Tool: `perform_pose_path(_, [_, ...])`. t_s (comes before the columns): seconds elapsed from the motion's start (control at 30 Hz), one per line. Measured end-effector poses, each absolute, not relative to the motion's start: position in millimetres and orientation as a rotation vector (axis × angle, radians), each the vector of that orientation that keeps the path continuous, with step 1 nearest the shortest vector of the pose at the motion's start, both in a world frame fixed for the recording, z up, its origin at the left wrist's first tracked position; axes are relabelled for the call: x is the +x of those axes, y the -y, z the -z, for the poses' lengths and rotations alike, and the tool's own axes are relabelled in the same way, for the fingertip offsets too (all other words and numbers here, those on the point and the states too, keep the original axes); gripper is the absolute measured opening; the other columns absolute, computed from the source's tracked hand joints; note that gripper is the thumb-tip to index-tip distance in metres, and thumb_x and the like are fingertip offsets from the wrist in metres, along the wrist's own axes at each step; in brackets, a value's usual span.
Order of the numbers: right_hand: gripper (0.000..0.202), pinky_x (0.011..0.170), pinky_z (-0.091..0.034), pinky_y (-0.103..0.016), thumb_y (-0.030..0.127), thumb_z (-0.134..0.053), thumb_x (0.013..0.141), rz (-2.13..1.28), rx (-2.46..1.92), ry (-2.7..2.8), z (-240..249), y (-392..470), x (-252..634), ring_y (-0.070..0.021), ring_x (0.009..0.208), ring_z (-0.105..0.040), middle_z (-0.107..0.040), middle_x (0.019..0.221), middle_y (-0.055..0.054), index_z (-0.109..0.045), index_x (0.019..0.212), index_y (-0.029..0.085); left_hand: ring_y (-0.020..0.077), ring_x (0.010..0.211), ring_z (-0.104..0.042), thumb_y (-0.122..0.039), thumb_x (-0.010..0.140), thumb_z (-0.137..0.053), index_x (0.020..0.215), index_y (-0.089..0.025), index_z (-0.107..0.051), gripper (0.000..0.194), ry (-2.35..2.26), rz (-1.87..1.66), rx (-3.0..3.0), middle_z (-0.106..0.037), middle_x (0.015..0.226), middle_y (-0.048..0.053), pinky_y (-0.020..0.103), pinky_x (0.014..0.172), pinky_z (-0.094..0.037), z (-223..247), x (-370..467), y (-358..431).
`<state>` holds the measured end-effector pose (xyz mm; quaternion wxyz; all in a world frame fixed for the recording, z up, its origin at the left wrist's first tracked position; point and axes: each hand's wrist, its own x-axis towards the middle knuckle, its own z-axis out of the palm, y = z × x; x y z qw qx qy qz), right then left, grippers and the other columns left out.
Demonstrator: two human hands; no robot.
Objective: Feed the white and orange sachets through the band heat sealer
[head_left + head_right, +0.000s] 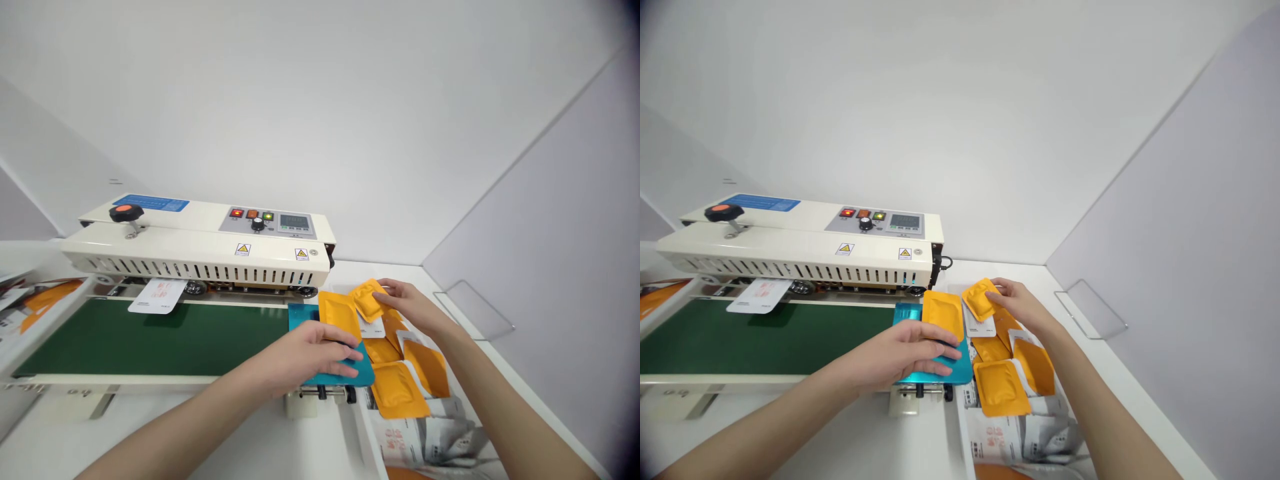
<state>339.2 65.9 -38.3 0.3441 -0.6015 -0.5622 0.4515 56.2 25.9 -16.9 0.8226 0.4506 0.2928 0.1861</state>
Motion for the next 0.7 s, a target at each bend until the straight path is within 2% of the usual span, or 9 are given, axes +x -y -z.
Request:
perform_pose_path(0.2, [0.024, 0.074, -0.055, -0.037, 0.037, -0.061, 0.079, -1.167, -1.678, 1.633, 52.1, -70.7, 340.7, -0.0263, 0.085, -0.069, -0.073, 0.087, -0.007, -0.062, 0.096, 0.020, 0.0206, 0.093, -0.067, -0.028, 0.076, -0.071, 0.103, -0.010, -0.069, 0.033, -0.598, -0.402, 0.955, -0.069, 0.104, 0.016, 0.035, 0.093, -0.049, 20.1, 56.0, -26.4])
perform_pose_path(0.47, [0.021, 0.075, -0.054, -0.033, 0.030, -0.056, 0.081, -1.028, -1.776, 1.839, 67.2, -75.9, 344.2, -0.0247, 0.088, -0.067, -0.073, 0.094, -0.006, -0.064, 0.097, 0.019, 0.0184, 0.084, -0.066, -0.035, 0.080, -0.062, 0.086, -0.006, -0.071, 0.031, -0.622, -0.535, 0.981, -0.068, 0.094, 0.016, 0.031, 0.081, -0.052, 11.4, 60.1, -18.9])
perform_pose_path(0.7, [0.018, 0.076, -0.052, -0.032, 0.026, -0.057, 0.077, -0.942, -1.782, 1.894, 74.9, -78.5, 349.4, -0.0233, 0.086, -0.065, -0.072, 0.094, -0.005, -0.066, 0.092, 0.019, 0.0171, 0.081, -0.066, -0.018, 0.076, -0.054, 0.088, -0.010, -0.073, 0.023, -0.632, -0.533, 1.112, -0.070, 0.089, 0.012, 0.030, 0.076, -0.052, 20.1, 61.5, -17.1])
